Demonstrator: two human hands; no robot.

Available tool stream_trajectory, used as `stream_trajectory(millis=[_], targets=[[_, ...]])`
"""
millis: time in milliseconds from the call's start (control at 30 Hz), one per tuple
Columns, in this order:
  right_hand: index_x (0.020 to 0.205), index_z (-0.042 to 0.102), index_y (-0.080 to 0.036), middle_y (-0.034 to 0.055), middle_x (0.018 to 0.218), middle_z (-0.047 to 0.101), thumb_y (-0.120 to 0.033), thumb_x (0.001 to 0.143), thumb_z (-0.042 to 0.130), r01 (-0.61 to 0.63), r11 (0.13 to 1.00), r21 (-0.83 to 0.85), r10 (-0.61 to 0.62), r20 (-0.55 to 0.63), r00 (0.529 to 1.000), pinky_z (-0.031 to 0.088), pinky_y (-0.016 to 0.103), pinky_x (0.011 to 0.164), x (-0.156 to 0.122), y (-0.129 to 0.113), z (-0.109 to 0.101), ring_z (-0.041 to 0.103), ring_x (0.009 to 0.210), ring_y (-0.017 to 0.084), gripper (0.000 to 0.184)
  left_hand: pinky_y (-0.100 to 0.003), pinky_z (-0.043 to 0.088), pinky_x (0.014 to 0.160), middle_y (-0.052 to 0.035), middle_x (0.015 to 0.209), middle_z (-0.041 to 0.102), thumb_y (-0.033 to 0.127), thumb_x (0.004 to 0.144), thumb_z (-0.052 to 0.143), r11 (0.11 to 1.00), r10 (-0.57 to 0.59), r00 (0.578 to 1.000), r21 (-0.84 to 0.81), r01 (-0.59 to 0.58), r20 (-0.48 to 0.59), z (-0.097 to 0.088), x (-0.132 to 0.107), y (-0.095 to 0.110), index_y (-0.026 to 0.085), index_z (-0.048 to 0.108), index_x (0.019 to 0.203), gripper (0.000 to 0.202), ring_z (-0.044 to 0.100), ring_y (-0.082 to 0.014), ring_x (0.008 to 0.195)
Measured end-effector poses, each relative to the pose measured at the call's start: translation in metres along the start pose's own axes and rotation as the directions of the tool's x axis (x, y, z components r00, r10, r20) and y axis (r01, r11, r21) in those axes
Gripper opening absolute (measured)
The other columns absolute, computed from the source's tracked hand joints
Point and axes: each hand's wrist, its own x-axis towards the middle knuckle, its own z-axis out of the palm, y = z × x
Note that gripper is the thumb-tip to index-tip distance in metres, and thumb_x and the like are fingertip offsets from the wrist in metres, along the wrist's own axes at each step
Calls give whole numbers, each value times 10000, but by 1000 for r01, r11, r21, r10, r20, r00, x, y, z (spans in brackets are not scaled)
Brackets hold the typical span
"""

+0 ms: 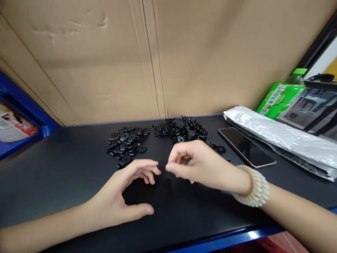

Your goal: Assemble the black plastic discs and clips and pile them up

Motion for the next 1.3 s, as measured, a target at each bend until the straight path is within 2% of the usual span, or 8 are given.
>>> stream_trajectory(millis=[67,200,433,600,667,767,900,1300], targets=[[766,632,-182,-23,618,578,-297,847,637,-60,994,97,51,87,995,443,153,381,2,7,18,525,488,85,141,-267,543,805,-30,1028,634,215,677,826,993,-35,998,-108,40,44,3,-1,2,217,495,1154,581,640,-162,885],[764,641,-167,-33,617,562,-305,822,671,-95,975,202,81,78,994,424,139,380,6,19,38,496,486,72,153,-272,548,801,-15,906,632,165,717,777,957,-158,986,-237,165,48,6,0,4,182,545,968,342,645,-153,851],[785,620,-146,-40,586,572,-361,875,613,-135,920,368,101,108,989,431,156,429,9,21,48,515,432,55,233,-239,525,727,25,751,627,142,795,669,821,-353,936,-478,311,2,8,2,6,174,566,906,155,637,-115,736],[750,584,-134,0,655,616,-418,912,545,-146,900,411,99,134,986,457,160,419,8,21,49,546,448,64,330,-191,504,675,55,657,607,157,765,698,768,-474,869,-549,330,-141,8,3,8,166,598,917,182,605,-86,656],[763,580,-139,-10,653,607,-374,895,584,-141,906,398,101,119,988,458,155,414,8,20,51,532,450,61,270,-184,498,671,54,651,617,160,754,714,759,-488,860,-560,332,-151,8,4,7,160,625,946,211,600,-85,651],[780,574,-147,-15,671,588,-338,906,570,-109,916,386,81,87,993,460,151,420,6,19,53,525,488,64,229,-179,492,662,41,654,648,165,748,732,720,-518,850,-586,373,-95,7,4,8,147,668,949,212,602,-85,646],[788,573,-150,-21,667,555,-344,931,528,-83,934,348,63,71,996,441,148,424,4,17,54,507,517,69,245,-179,486,654,13,653,682,195,761,735,673,-555,831,-611,417,-44,6,4,11,127,705,825,98,605,-90,646],[793,581,-151,-19,667,561,-370,934,531,-77,954,291,55,82,995,391,136,428,2,15,52,488,520,60,266,-184,479,632,6,614,673,198,757,730,701,-527,849,-587,405,-44,4,3,12,123,712,732,81,593,-94,619]])
